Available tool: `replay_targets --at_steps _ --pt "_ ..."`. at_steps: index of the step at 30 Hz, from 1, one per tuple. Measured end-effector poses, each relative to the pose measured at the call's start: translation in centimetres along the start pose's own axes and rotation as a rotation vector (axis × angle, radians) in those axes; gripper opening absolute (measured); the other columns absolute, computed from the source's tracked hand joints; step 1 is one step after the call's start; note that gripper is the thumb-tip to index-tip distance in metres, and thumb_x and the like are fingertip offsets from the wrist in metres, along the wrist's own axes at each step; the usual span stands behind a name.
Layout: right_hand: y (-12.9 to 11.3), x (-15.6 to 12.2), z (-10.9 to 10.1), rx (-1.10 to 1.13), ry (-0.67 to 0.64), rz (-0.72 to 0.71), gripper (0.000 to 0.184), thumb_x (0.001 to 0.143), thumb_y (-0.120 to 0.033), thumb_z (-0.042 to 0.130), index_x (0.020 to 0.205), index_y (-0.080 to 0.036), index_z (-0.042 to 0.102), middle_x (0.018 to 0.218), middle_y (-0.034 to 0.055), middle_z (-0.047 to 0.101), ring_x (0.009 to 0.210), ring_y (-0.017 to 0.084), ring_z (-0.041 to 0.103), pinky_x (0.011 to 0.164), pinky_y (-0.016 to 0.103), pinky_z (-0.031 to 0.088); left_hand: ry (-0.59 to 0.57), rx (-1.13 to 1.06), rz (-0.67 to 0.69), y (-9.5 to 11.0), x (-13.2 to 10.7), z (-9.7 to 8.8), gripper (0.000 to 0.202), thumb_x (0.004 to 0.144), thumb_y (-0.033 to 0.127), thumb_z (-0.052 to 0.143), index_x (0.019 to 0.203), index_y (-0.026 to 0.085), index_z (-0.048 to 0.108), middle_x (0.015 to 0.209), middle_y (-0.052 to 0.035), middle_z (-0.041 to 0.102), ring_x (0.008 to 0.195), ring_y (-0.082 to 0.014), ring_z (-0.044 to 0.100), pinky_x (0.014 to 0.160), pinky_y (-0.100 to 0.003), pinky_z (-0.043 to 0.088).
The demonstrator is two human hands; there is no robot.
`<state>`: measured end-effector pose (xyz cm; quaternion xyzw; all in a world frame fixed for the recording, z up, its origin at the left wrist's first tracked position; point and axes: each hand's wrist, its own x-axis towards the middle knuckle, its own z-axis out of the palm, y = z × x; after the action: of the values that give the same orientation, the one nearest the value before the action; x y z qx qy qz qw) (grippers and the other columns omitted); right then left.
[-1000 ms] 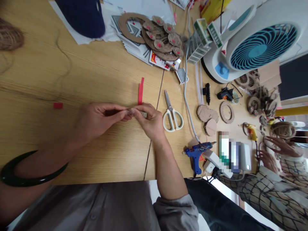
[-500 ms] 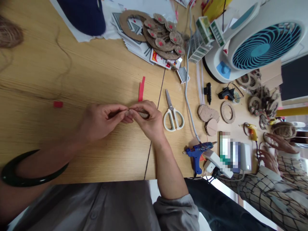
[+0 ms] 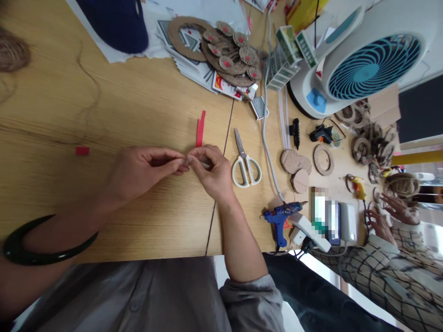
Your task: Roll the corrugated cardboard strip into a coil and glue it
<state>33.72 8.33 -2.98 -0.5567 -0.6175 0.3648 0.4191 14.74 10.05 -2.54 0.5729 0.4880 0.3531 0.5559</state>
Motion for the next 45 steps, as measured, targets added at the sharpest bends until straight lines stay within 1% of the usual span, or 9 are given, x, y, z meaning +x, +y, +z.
replay_targets --at_steps 9,14,18,24,28,33,37,42,45 --pt "0.1 -0.1 0.4 0.097 -0.016 0.013 0.011 0.096 -0.032 0.077 0.088 -0.025 0.073 0.091 0.0016 0.075 0.091 0.019 0.071 0.091 0.038 0.059 -0.03 -0.066 -0.077 -0.1 0.3 -0.3 0.011 0.08 0.033 0.08 0.081 0.023 0.084 0.077 -0.0011 0.083 0.073 -0.0179 0.078 0.07 -0.026 0.06" --pt "-0.3 -0.1 0.4 0.109 0.016 -0.005 0.007 0.096 -0.031 0.076 0.092 -0.025 0.076 0.094 0.0024 0.077 0.097 0.02 0.071 0.096 0.04 0.057 0.033 -0.165 -0.061 -0.4 0.5 -0.2 0.01 0.08 0.032 0.083 0.079 0.023 0.084 0.075 -0.0005 0.082 0.07 -0.0165 0.078 0.07 -0.026 0.063" --pt "-0.2 -0.1 0.5 0.081 0.034 -0.019 0.007 0.094 -0.027 0.078 0.088 -0.025 0.075 0.09 0.0016 0.076 0.093 0.02 0.07 0.093 0.04 0.057 0.067 -0.222 -0.069 -0.6 0.6 -0.1 0.01 0.08 0.033 0.084 0.079 0.023 0.083 0.077 -0.001 0.083 0.071 -0.0181 0.079 0.074 -0.029 0.067" --pt "0.1 -0.2 0.8 0.08 0.021 0.002 0.008 0.095 -0.026 0.077 0.088 -0.025 0.073 0.09 0.0011 0.076 0.094 0.02 0.07 0.094 0.041 0.058 0.045 -0.206 -0.011 -1.0 0.4 0.0 0.01 0.085 0.034 0.082 0.085 0.024 0.085 0.081 -0.0004 0.084 0.074 -0.0182 0.08 0.074 -0.029 0.067" --pt "0.2 -0.2 0.9 0.058 0.022 0.012 0.009 0.095 -0.027 0.076 0.087 -0.025 0.072 0.09 0.0011 0.076 0.093 0.02 0.07 0.094 0.041 0.057 0.078 -0.109 0.041 -1.2 0.1 0.2 0.01 0.087 0.033 0.081 0.088 0.024 0.085 0.084 -0.0007 0.085 0.077 -0.0186 0.081 0.076 -0.029 0.066" --pt "0.1 -0.3 1.0 0.041 0.04 -0.014 0.01 0.094 -0.025 0.075 0.086 -0.025 0.071 0.088 0.0007 0.074 0.092 0.02 0.069 0.092 0.04 0.056 0.115 0.066 0.187 -1.2 -0.3 0.3 0.009 0.091 0.031 0.078 0.092 0.026 0.085 0.087 0.0002 0.086 0.077 -0.0175 0.08 0.072 -0.028 0.063" --pt "0.2 -0.3 1.1 0.011 0.066 -0.004 0.011 0.093 -0.025 0.075 0.083 -0.025 0.069 0.084 0.0001 0.072 0.087 0.02 0.067 0.087 0.039 0.055 0.134 0.159 0.307 -1.0 -0.4 0.2 0.008 0.091 0.026 0.076 0.089 0.027 0.083 0.086 0.0011 0.085 0.073 -0.0168 0.079 0.068 -0.027 0.063" --pt "0.3 -0.3 0.9 0.014 0.071 0.015 0.012 0.092 -0.026 0.076 0.083 -0.025 0.068 0.082 -0.0001 0.069 0.086 0.019 0.067 0.086 0.038 0.055 0.097 0.133 0.282 -0.9 -0.2 0.4 0.008 0.088 0.025 0.077 0.09 0.029 0.083 0.09 0.0016 0.086 0.076 -0.0187 0.08 0.074 -0.028 0.066" --pt "0.4 -0.2 0.8 0.029 0.051 0.023 0.012 0.092 -0.025 0.076 0.083 -0.025 0.069 0.082 -0.0004 0.071 0.086 0.019 0.067 0.086 0.038 0.055 0.11 0.127 0.266 -0.8 -0.1 0.4 0.006 0.086 0.025 0.078 0.088 0.028 0.083 0.087 0.002 0.086 0.074 -0.0184 0.08 0.071 -0.027 0.065"
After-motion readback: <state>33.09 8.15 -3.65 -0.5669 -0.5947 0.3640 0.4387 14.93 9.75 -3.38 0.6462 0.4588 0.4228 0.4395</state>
